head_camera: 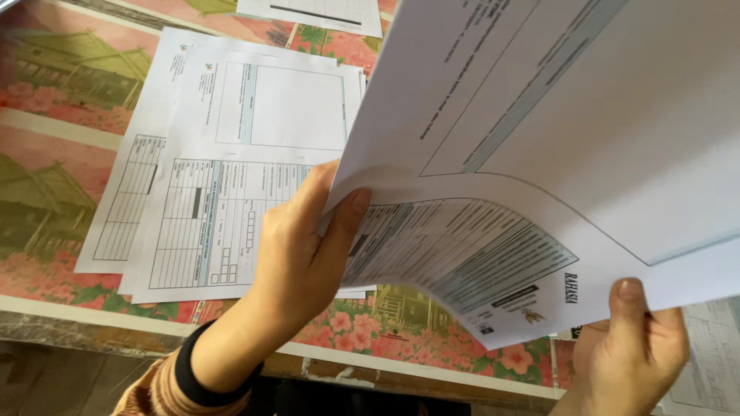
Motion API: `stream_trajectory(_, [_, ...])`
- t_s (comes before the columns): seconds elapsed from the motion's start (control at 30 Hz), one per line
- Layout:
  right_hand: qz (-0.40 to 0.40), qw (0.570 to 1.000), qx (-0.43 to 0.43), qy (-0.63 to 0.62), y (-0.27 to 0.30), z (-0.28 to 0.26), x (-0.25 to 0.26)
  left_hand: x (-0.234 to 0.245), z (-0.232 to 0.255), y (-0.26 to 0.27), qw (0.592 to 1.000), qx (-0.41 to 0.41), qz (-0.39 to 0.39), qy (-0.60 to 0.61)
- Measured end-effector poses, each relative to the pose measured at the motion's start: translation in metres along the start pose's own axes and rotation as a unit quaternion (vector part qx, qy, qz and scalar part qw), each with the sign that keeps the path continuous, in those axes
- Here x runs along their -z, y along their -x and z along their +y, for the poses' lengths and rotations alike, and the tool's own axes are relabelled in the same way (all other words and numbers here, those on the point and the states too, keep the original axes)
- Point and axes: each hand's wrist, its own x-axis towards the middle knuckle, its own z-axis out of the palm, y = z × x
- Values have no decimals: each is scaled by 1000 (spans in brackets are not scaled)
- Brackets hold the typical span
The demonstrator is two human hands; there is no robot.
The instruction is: The person staples sheets of paper together using a large desktop stapler, repeating the process with multiple sets of papers retrieved from a stack.
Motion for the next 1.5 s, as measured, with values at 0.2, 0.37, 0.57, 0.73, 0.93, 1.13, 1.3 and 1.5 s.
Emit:
stream_trajectory(0.2, [29, 991, -102, 83, 34, 40, -1, -22, -43, 24, 998, 19, 58, 15])
stream_trajectory(0.37, [40, 964, -192, 178, 46, 45, -10, -31, -84, 40, 994, 61, 91, 17])
stream_trajectory(0.57, [-5, 986, -27, 162, 31, 27, -36, 24, -84, 44, 967, 205, 120, -92])
stream_trajectory(0.73, [-249, 953, -106, 133, 41, 43, -81, 89, -95, 67, 904, 410, 120, 39])
stream_trajectory(0.93, [-325, 832, -449, 0, 56, 83, -108, 89, -157, 99, 838, 497, 123, 189])
stream_trajectory(1.13, [-238, 867, -438, -4, 27, 188, -54, 31, -148, 40, 874, 482, -52, 37])
stream_trajectory(1.3, [-201, 895, -385, 105, -56, 203, -31, -64, -180, -23, 901, 420, -104, 8])
stream_trajectory(1.5, [-204, 862, -345, 310, -95, 185, -38, -113, -174, -60, 897, 427, -106, 30])
